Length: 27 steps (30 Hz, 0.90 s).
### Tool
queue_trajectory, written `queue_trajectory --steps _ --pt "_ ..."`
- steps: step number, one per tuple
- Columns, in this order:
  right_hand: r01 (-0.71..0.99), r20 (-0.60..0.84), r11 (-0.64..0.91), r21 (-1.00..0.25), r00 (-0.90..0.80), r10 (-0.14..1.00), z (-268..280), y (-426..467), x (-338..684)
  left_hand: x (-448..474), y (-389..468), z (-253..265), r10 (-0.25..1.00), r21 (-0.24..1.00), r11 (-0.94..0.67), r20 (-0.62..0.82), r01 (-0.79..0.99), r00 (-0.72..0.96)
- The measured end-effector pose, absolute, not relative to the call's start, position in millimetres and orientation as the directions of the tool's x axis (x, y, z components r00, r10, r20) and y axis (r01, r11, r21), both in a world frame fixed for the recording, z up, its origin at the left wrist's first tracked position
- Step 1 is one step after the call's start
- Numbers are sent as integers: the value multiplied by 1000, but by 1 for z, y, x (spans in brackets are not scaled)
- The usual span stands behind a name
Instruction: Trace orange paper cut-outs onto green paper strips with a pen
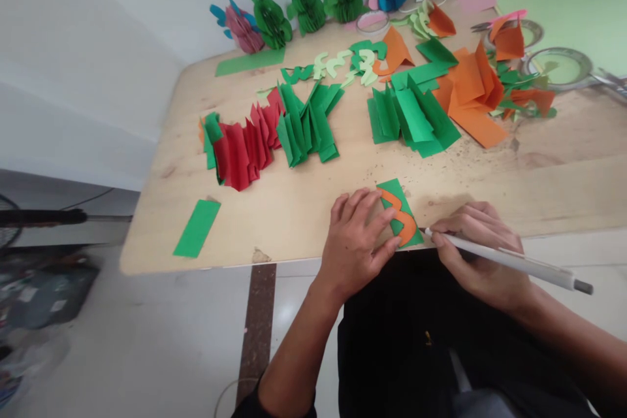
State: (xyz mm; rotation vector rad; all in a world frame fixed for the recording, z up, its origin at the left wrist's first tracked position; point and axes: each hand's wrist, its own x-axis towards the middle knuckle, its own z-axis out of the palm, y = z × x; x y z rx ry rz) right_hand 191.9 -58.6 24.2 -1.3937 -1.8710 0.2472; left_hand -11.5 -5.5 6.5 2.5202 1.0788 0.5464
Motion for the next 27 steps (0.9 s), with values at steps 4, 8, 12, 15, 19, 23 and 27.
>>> queue_trajectory --steps 4,8,12,15,19,23,27 --pt "732 471 393 -557 -112 875 21 -59 191 -11 -5 6 738 447 -657 217 607 639" --pt "735 471 399 -548 -123 873 20 -59 191 -12 -6 6 738 445 -659 222 606 638" --pt "734 470 406 -544 -135 872 21 -59 191 -12 -6 6 738 448 -656 216 607 639" --pt "735 470 412 -539 -143 871 22 -59 189 -12 -5 6 738 452 -656 214 605 640" --pt "738 457 416 -531 -164 874 21 -61 187 -12 -6 6 737 451 -657 218 604 640" --pt "711 428 404 -575 -159 890 26 -63 187 -11 -6 7 740 454 -654 217 605 636" --pt "690 410 355 -631 -92 907 33 -62 189 -11 -6 6 738 453 -658 224 602 637"
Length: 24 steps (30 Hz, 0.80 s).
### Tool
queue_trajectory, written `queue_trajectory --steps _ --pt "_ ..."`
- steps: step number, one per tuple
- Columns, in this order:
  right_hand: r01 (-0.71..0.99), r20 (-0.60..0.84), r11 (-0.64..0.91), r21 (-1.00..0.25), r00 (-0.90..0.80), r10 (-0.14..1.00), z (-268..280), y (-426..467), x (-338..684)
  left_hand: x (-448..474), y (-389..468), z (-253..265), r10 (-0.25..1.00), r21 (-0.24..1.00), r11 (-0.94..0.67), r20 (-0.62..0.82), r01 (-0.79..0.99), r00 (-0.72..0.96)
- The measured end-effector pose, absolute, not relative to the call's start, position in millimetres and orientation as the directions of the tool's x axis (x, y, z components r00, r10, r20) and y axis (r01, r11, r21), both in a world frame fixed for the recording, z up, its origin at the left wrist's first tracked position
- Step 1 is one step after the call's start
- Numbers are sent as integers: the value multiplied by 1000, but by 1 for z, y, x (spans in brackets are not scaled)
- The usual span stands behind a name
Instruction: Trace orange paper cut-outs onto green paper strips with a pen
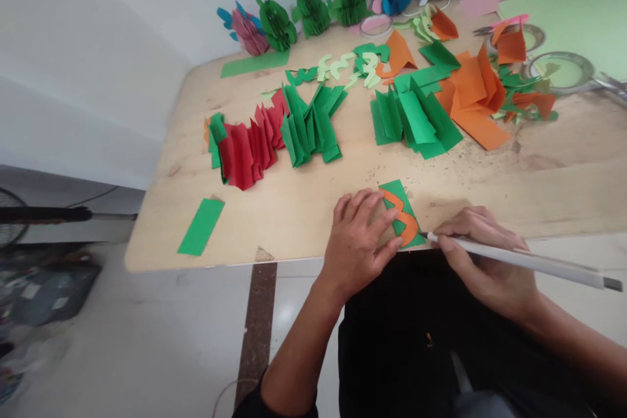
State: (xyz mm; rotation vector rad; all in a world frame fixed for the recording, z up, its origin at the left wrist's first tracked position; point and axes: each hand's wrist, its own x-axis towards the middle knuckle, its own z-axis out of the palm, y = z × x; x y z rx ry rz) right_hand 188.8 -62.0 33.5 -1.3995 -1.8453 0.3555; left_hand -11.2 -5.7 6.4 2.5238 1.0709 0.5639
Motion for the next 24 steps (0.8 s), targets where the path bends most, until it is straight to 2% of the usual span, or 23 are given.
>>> queue_trajectory --steps 4,10,16,24 --pt "703 417 410 -582 -175 892 30 -59 190 -11 -6 6 742 450 -655 228 608 630" --pt "748 477 495 -442 -272 836 20 -58 187 -11 -6 5 744 440 -653 217 617 632" --pt "773 538 537 -336 -311 784 13 -60 188 -11 -7 5 747 433 -652 229 622 624" --pt "781 576 557 -281 -327 749 9 -60 187 -16 -1 13 679 305 -728 198 613 707"
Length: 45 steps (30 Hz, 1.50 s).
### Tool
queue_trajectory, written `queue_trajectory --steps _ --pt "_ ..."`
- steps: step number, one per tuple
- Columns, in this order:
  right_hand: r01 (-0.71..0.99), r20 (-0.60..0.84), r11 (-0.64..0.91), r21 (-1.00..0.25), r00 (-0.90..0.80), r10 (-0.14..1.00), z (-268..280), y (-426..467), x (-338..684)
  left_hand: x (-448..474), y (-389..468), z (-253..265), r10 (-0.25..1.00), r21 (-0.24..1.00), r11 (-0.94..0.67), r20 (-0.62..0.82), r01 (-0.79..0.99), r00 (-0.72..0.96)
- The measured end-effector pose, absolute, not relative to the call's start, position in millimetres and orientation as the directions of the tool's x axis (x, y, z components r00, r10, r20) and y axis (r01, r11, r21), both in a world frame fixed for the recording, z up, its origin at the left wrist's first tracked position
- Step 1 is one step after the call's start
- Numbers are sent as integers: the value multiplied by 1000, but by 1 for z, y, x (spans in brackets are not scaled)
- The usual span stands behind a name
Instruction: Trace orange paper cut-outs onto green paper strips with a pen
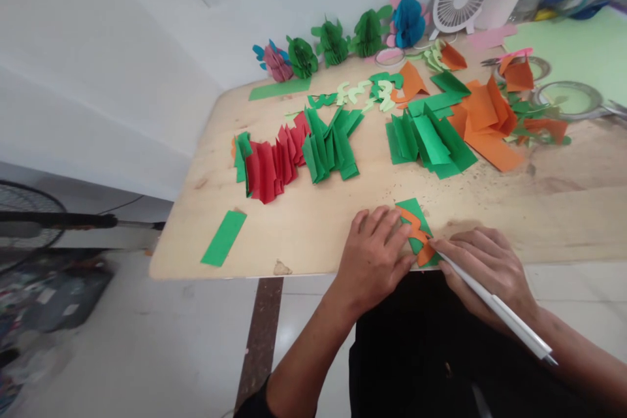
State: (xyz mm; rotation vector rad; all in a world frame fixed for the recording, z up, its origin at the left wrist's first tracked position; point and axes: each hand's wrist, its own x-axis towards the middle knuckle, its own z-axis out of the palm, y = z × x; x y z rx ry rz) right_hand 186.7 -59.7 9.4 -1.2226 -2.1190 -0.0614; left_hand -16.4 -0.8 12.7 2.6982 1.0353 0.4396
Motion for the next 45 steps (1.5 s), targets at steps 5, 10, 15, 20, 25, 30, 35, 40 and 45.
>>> queue_trajectory --steps 5,10,15,20,25,30,35,40,45 --pt "777 581 551 -306 -306 754 11 -60 185 -28 9 12 575 220 -814 170 538 801" --pt "775 591 564 -285 -321 740 10 -60 185 -42 21 12 472 199 -873 119 444 874" --pt "783 601 561 -267 -320 732 10 -59 184 -53 34 13 381 217 -910 102 353 919" --pt "790 572 552 -267 -331 750 7 -61 185 -58 43 14 331 251 -922 108 296 938" --pt "797 543 530 -289 -319 777 9 -62 185 -60 48 12 313 303 -915 114 267 943" --pt "779 453 423 -463 -202 868 26 -54 177 -61 49 10 314 323 -908 109 265 943" --pt "738 278 210 -641 -31 960 35 -38 166 -61 49 12 322 339 -900 98 273 941" --pt "720 206 109 -685 48 977 29 -25 157 -60 50 14 326 351 -895 100 273 940" --pt "777 262 135 -615 40 964 27 -22 153 -60 50 16 330 363 -891 103 273 938"
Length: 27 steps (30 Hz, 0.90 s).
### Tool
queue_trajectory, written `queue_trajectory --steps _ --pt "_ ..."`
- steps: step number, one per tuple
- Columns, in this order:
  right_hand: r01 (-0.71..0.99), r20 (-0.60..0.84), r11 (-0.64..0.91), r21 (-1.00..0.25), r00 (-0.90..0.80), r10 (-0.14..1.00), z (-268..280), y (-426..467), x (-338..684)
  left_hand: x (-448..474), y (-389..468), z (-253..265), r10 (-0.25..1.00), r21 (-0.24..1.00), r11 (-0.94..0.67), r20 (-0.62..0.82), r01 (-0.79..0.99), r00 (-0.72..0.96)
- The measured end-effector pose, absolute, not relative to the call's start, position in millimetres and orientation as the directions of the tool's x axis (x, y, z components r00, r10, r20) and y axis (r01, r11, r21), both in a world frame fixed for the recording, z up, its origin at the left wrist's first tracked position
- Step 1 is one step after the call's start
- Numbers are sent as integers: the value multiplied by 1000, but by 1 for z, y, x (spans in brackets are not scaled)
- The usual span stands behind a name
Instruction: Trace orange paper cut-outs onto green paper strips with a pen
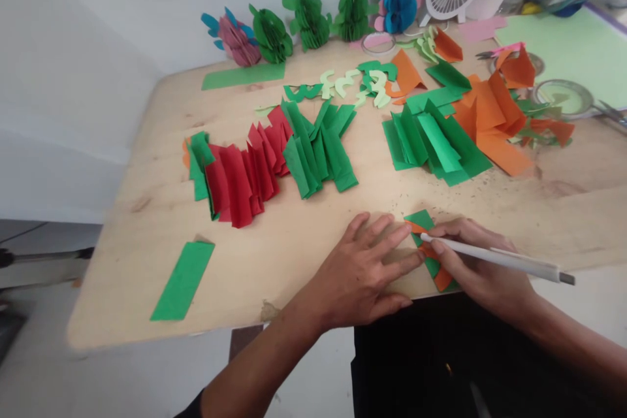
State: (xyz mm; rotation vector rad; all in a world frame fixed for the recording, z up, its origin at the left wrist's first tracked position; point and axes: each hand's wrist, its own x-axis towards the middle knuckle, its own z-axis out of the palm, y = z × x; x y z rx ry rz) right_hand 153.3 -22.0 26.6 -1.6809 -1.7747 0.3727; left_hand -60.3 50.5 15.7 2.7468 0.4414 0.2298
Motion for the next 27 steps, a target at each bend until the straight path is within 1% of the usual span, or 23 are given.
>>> queue_trajectory --steps 6,14,27 --pt "782 260 135 -608 36 965 27 -21 152 -60 51 17 330 376 -888 118 266 937" --pt "808 310 196 -556 -17 951 31 -17 150 -60 51 15 332 373 -887 109 271 937" --pt "807 317 189 -560 -2 948 31 -19 150 -60 51 15 328 385 -883 100 267 939"
